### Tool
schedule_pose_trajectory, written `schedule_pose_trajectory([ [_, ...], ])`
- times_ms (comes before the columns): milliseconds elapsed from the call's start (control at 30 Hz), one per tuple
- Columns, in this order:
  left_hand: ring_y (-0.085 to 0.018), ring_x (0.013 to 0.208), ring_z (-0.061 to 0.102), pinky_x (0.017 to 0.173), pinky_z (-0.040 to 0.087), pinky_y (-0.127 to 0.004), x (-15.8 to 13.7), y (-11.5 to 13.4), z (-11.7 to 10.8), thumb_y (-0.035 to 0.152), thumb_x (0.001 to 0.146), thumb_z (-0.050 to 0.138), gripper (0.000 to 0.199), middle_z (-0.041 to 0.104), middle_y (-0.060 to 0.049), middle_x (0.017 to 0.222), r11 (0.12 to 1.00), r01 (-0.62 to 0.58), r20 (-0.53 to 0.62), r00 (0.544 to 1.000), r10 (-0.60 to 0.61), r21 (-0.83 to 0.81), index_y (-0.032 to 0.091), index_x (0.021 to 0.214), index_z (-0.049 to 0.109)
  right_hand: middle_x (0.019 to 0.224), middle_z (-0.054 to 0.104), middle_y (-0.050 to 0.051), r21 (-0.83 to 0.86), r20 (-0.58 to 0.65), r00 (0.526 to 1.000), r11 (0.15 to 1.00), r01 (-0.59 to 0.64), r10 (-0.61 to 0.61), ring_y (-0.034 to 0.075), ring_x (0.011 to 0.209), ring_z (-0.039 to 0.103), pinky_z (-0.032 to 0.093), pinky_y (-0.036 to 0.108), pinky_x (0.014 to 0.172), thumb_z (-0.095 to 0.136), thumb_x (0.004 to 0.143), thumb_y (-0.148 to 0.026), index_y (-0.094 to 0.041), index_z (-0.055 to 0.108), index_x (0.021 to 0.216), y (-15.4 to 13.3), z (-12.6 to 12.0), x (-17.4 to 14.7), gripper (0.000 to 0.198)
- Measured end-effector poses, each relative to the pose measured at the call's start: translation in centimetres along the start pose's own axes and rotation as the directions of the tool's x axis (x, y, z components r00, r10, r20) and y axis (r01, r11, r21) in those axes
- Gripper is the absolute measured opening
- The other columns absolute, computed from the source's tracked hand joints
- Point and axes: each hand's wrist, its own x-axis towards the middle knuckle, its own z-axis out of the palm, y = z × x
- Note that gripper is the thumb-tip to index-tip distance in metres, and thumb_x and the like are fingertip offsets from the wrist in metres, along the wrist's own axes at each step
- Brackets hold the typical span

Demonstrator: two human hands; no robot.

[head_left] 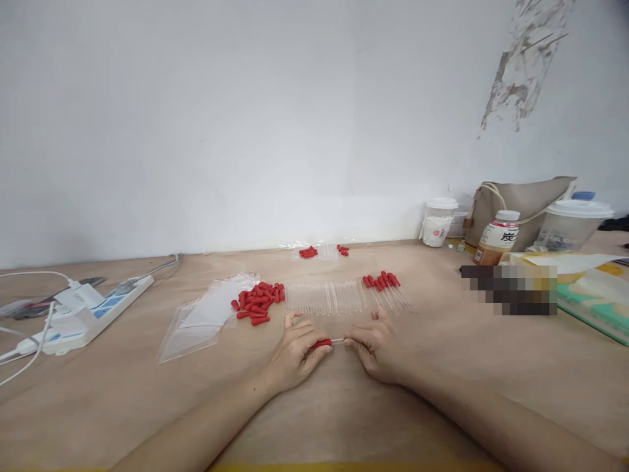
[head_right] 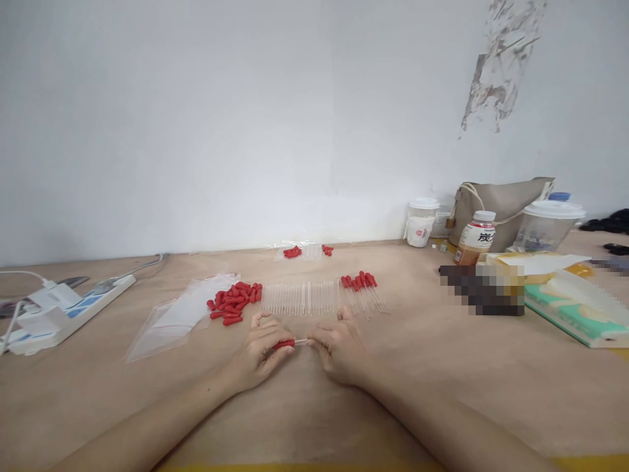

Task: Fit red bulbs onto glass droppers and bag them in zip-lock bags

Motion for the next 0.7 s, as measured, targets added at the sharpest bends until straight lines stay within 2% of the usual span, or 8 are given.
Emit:
schedule_pose_trajectory([
  [267,-0.016,0.074,0.054,0.094,0.019,-0.040,0.3,-0.5,-0.5,0.027,0.087,0.044,0.018,0.064,-0.001,0.073,0.997,0.006,0.047,0.999,-0.010,0.078,0.021,0.084,0.060,0.060,0.062,-0.002,-0.003,0.086,0.993,0.997,-0.083,0.083,0.009,0.052,0.045,0.023,0.030,0.072,0.037,0.085,-0.021,-0.020,0.058,0.066,-0.9,-0.1,0.5,0.027],
  [400,-0.017,0.082,0.054,0.096,0.016,-0.043,0.4,-1.3,-1.2,0.029,0.085,0.049,0.015,0.066,-0.001,0.081,0.995,0.010,0.011,1.000,-0.011,0.101,0.026,0.092,0.062,0.068,0.063,0.000,-0.091,0.119,0.989,0.993,-0.073,0.083,0.013,0.067,0.051,0.023,0.032,0.073,0.039,0.084,-0.024,-0.021,0.059,0.070,-1.5,-1.1,0.9,0.025],
  [467,-0.018,0.088,0.053,0.095,0.020,-0.042,0.1,-1.6,-1.3,0.027,0.085,0.048,0.020,0.064,-0.002,0.092,0.996,0.043,-0.007,0.999,-0.042,0.083,0.028,0.103,0.058,0.069,0.062,0.001,-0.133,0.150,0.984,0.988,-0.074,0.094,0.014,0.071,0.052,0.023,0.032,0.072,0.041,0.083,-0.023,-0.020,0.059,0.066,-1.3,-1.6,0.8,0.025],
  [533,-0.019,0.098,0.050,0.093,0.028,-0.037,-0.3,-1.8,-1.4,0.024,0.086,0.045,0.030,0.058,-0.004,0.106,0.994,0.104,-0.030,0.994,-0.103,0.040,0.026,0.116,0.049,0.069,0.062,0.001,-0.132,0.173,0.970,0.980,-0.149,0.171,0.014,0.070,0.052,0.024,0.031,0.071,0.041,0.082,-0.024,-0.021,0.060,0.064,-0.5,-2.3,0.8,0.026],
  [600,-0.019,0.103,0.047,0.089,0.035,-0.032,-0.6,-1.9,-1.3,0.023,0.086,0.043,0.035,0.052,-0.006,0.113,0.987,0.159,-0.028,0.987,-0.160,-0.023,0.024,0.121,0.043,0.066,0.062,0.000,-0.111,0.156,0.925,0.936,-0.333,0.348,0.014,0.065,0.053,0.026,0.029,0.068,0.042,0.080,-0.028,-0.021,0.060,0.063,1.1,-2.9,1.0,0.027],
  [700,-0.018,0.097,0.050,0.084,0.039,-0.029,-0.7,-1.9,-1.2,0.022,0.086,0.043,0.026,0.054,-0.005,0.105,0.982,0.173,0.058,0.984,-0.168,-0.081,0.022,0.111,0.051,0.061,0.062,0.000,-0.113,0.037,0.757,0.756,-0.645,0.652,0.015,0.061,0.054,0.027,0.028,0.063,0.044,0.077,-0.037,-0.021,0.059,0.059,4.4,-3.7,2.0,0.029],
])
